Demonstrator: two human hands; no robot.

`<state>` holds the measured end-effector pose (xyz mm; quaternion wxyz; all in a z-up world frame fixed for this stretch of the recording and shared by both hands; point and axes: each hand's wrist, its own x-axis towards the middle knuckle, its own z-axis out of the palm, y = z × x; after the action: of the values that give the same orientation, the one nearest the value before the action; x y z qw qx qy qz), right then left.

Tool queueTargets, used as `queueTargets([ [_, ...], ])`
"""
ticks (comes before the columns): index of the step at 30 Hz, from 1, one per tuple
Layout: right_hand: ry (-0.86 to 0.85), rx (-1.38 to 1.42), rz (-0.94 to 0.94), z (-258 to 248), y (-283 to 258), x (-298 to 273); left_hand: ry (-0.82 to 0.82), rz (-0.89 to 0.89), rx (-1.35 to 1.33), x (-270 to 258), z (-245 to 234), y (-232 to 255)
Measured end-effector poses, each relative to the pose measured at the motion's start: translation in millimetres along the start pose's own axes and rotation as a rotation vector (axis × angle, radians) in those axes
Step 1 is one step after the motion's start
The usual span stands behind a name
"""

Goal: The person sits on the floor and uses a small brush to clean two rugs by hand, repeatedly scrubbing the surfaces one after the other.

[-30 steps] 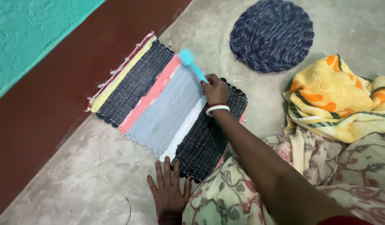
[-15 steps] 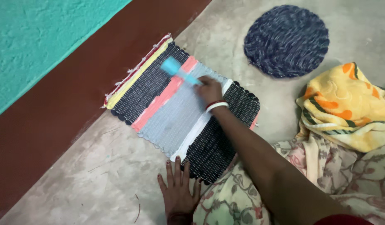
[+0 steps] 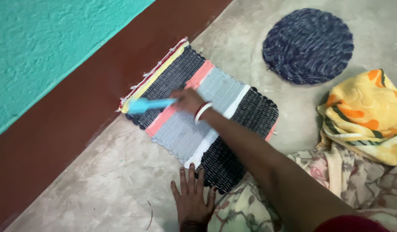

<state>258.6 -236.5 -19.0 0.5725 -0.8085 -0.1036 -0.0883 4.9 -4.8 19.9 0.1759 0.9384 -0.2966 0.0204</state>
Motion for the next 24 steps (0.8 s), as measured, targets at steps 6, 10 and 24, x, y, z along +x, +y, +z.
queueTargets([
  [6, 0.708, -0.310, 0.431, -124.2, 39.9, -1.7, -0.004, 0.007, 0.010, -0.2, 4.6, -2.9],
  [10, 0.717, -0.285, 0.373, -120.2, 21.4, -27.9, 0.017, 0.028, 0.037, -1.0, 10.0, -4.6],
  [24, 0.740, -0.263, 0.501, -110.2, -35.2, -98.2, -0.009, -0.003, 0.042, 0.8, 2.3, -0.3],
])
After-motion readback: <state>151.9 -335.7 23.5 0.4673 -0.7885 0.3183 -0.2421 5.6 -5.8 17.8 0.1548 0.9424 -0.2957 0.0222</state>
